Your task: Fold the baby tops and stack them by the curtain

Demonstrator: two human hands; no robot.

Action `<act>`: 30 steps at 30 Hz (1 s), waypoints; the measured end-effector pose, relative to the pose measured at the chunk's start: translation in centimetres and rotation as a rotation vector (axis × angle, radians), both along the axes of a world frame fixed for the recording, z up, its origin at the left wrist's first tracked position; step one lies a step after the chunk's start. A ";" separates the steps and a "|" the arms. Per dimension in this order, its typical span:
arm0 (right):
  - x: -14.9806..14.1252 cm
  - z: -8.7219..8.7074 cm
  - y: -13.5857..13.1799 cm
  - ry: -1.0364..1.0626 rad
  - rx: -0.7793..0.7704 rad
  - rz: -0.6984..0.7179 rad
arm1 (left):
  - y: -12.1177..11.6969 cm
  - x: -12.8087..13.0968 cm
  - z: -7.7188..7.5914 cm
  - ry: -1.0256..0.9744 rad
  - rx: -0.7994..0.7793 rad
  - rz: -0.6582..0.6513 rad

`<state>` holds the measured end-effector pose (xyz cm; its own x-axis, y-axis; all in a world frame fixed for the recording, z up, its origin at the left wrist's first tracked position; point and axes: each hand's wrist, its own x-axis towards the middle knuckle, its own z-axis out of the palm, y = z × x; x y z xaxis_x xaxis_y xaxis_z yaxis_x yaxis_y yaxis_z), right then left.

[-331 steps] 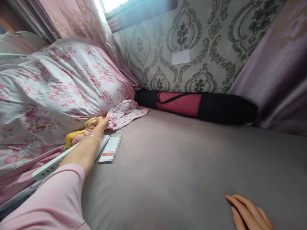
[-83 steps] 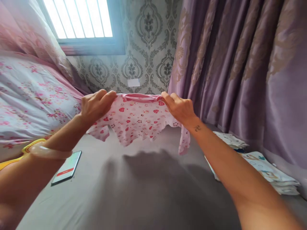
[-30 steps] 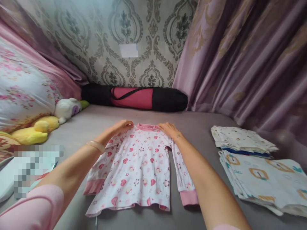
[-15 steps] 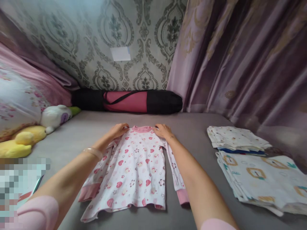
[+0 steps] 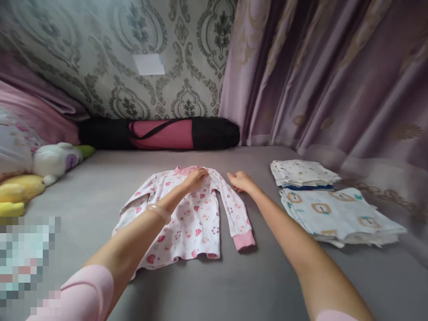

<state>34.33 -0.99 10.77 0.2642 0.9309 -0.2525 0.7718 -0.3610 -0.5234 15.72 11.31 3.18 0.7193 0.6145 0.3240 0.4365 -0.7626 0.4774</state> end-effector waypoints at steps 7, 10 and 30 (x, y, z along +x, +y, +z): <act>-2.9 -0.9 -11.3 -0.259 -0.071 0.289 | -0.9 1.9 -1.6 -0.067 -0.002 0.132; -3.2 -0.9 -13.8 -0.308 -0.063 0.386 | -1.3 2.2 -2.0 -0.081 0.002 0.190; 11.9 3.1 -6.1 0.524 0.432 -0.485 | -3.4 2.5 -0.9 0.204 0.095 0.196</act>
